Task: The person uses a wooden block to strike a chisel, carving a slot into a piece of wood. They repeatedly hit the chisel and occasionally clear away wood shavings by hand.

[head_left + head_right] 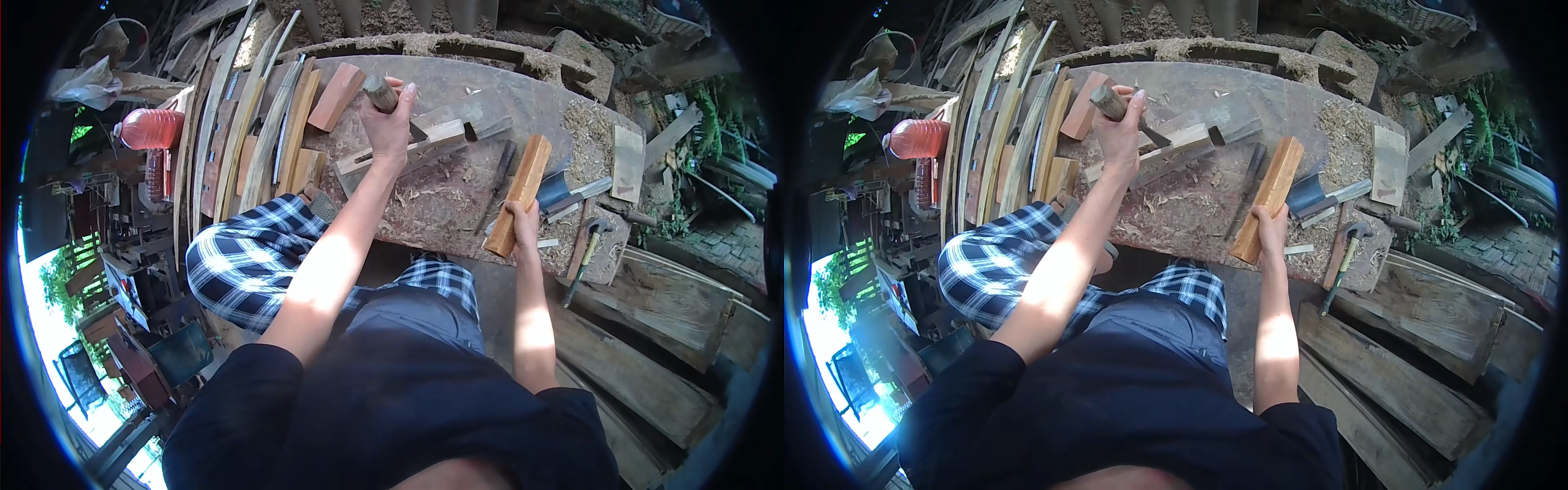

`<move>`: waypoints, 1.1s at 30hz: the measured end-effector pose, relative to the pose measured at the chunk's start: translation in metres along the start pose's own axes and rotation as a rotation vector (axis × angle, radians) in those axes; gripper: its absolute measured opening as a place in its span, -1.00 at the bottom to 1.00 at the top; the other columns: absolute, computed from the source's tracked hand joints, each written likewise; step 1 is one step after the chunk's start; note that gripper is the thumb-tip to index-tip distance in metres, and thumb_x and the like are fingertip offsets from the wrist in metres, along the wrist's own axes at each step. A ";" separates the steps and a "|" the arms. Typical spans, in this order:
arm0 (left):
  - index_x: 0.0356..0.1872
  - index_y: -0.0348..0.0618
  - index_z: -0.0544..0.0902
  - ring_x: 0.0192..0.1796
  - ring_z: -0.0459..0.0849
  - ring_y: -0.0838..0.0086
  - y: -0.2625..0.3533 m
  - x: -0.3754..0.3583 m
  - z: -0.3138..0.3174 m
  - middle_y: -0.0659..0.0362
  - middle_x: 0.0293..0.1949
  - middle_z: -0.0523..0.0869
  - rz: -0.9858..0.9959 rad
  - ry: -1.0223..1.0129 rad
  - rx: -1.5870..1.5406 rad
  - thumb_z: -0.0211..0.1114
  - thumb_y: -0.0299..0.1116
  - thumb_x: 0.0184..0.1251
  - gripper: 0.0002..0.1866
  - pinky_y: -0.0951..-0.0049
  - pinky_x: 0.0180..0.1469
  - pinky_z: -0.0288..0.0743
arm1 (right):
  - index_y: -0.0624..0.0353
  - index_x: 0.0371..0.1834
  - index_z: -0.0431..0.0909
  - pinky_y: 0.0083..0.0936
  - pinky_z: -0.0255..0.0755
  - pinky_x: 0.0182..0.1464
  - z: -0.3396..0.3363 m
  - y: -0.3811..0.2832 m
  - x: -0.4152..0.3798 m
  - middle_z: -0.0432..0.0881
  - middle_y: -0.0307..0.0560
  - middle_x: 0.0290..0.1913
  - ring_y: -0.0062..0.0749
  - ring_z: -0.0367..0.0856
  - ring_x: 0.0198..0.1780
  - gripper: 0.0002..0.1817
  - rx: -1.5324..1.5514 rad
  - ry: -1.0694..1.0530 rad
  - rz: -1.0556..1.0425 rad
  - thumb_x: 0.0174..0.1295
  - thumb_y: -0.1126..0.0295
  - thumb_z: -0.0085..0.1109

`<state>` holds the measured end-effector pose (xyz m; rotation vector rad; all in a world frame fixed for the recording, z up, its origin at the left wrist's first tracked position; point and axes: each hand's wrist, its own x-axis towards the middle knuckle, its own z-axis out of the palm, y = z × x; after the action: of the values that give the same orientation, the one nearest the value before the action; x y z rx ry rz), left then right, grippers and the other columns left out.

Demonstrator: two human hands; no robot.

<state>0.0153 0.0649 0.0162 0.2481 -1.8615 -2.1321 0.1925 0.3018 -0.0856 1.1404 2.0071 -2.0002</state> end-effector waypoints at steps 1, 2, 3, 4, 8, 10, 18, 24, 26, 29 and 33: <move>-0.26 -0.12 0.64 -0.36 0.51 0.74 -0.003 0.001 0.000 0.39 -0.40 0.63 0.012 0.011 -0.002 0.49 -0.46 0.30 -0.85 0.62 -0.28 0.41 | 0.26 0.19 0.34 -0.36 0.46 0.10 -0.001 0.002 0.001 0.56 0.03 0.00 -0.29 0.58 0.00 -0.42 -0.001 0.002 0.001 0.11 0.32 0.27; -0.26 -0.12 0.64 -0.36 0.51 0.74 -0.005 0.000 -0.002 0.39 -0.40 0.63 0.010 0.012 -0.002 0.49 -0.46 0.30 -0.85 0.62 -0.28 0.41 | 0.26 0.19 0.34 -0.36 0.46 0.10 -0.002 0.004 0.002 0.56 0.03 0.00 -0.29 0.58 0.00 -0.42 -0.007 0.001 0.005 0.10 0.33 0.27; -0.31 -0.13 0.65 -0.36 0.52 0.75 -0.003 -0.001 -0.002 0.39 -0.41 0.64 0.028 0.002 0.005 0.49 -0.45 0.29 -0.86 0.61 -0.29 0.41 | 0.26 0.20 0.34 -0.36 0.46 0.10 -0.001 0.004 0.003 0.56 0.03 0.00 -0.29 0.58 0.00 -0.42 -0.013 -0.001 0.006 0.10 0.33 0.27; -0.36 -0.13 0.66 -0.37 0.53 0.75 -0.001 -0.002 -0.001 0.39 -0.42 0.65 0.047 -0.009 0.011 0.50 -0.45 0.29 -0.86 0.61 -0.30 0.41 | 0.26 0.20 0.34 -0.36 0.46 0.10 -0.001 0.003 0.003 0.56 0.03 0.00 -0.29 0.58 0.00 -0.42 -0.013 0.000 0.004 0.10 0.33 0.27; -0.35 -0.13 0.68 -0.38 0.53 0.75 0.005 -0.006 -0.003 0.40 -0.44 0.65 0.064 -0.079 0.043 0.50 -0.43 0.29 -0.88 0.62 -0.32 0.40 | 0.25 0.20 0.34 -0.36 0.46 0.10 0.000 0.005 0.001 0.57 0.02 0.00 -0.28 0.58 -0.01 -0.41 -0.021 0.002 0.001 0.10 0.33 0.27; -0.36 -0.14 0.70 -0.39 0.51 0.77 0.002 -0.005 0.002 0.42 -0.46 0.64 0.033 -0.030 0.002 0.51 -0.41 0.29 -0.87 0.64 -0.33 0.37 | 0.24 0.20 0.34 -0.36 0.46 0.10 0.000 0.002 0.001 0.57 0.02 0.00 -0.28 0.59 -0.01 -0.41 -0.012 0.007 -0.006 0.10 0.32 0.27; -0.41 -0.13 0.70 -0.42 0.47 0.78 -0.001 -0.009 -0.003 0.45 -0.49 0.62 0.019 -0.038 0.034 0.53 -0.37 0.29 -0.84 0.66 -0.36 0.33 | 0.26 0.18 0.36 -0.35 0.46 0.07 -0.001 0.000 0.000 0.57 0.03 -0.03 -0.27 0.58 -0.04 -0.43 -0.052 0.019 -0.009 0.08 0.32 0.26; -0.45 -0.10 0.68 -0.43 0.45 0.78 -0.011 -0.010 0.001 0.46 -0.51 0.60 -0.003 0.034 0.033 0.53 -0.33 0.30 -0.79 0.65 -0.36 0.33 | 0.27 0.18 0.38 -0.34 0.46 0.08 0.000 -0.008 -0.009 0.58 0.04 -0.03 -0.25 0.59 -0.03 -0.43 -0.037 0.021 0.006 0.07 0.32 0.26; -0.47 -0.10 0.66 -0.43 0.44 0.78 -0.012 -0.010 -0.001 0.46 -0.51 0.59 0.011 0.041 0.041 0.54 -0.32 0.30 -0.78 0.65 -0.35 0.33 | 0.27 0.20 0.38 -0.33 0.46 0.10 -0.001 0.001 -0.006 0.58 0.05 -0.01 -0.23 0.59 -0.01 -0.41 -0.073 0.011 -0.010 0.07 0.33 0.26; -0.49 -0.10 0.64 -0.44 0.44 0.77 -0.014 -0.014 -0.001 0.46 -0.51 0.59 0.041 0.049 0.077 0.53 -0.32 0.31 -0.75 0.63 -0.35 0.34 | 0.28 0.23 0.38 -0.32 0.46 0.14 0.000 -0.006 -0.013 0.59 0.07 0.03 -0.21 0.60 0.03 -0.39 -0.131 -0.002 -0.062 0.06 0.35 0.25; -0.42 -0.11 0.64 -0.41 0.52 0.73 -0.018 -0.016 -0.005 0.41 -0.47 0.62 0.043 0.052 0.059 0.53 -0.31 0.31 -0.77 0.62 -0.32 0.41 | 0.26 0.13 0.43 -0.40 0.52 -0.06 0.005 -0.003 -0.016 0.60 -0.05 -0.11 -0.37 0.59 -0.16 -0.49 -0.145 0.015 -0.163 0.08 0.36 0.24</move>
<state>0.0300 0.0679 -0.0038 0.2716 -1.8854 -2.0254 0.2000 0.2913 -0.0753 0.9953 2.2775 -1.8813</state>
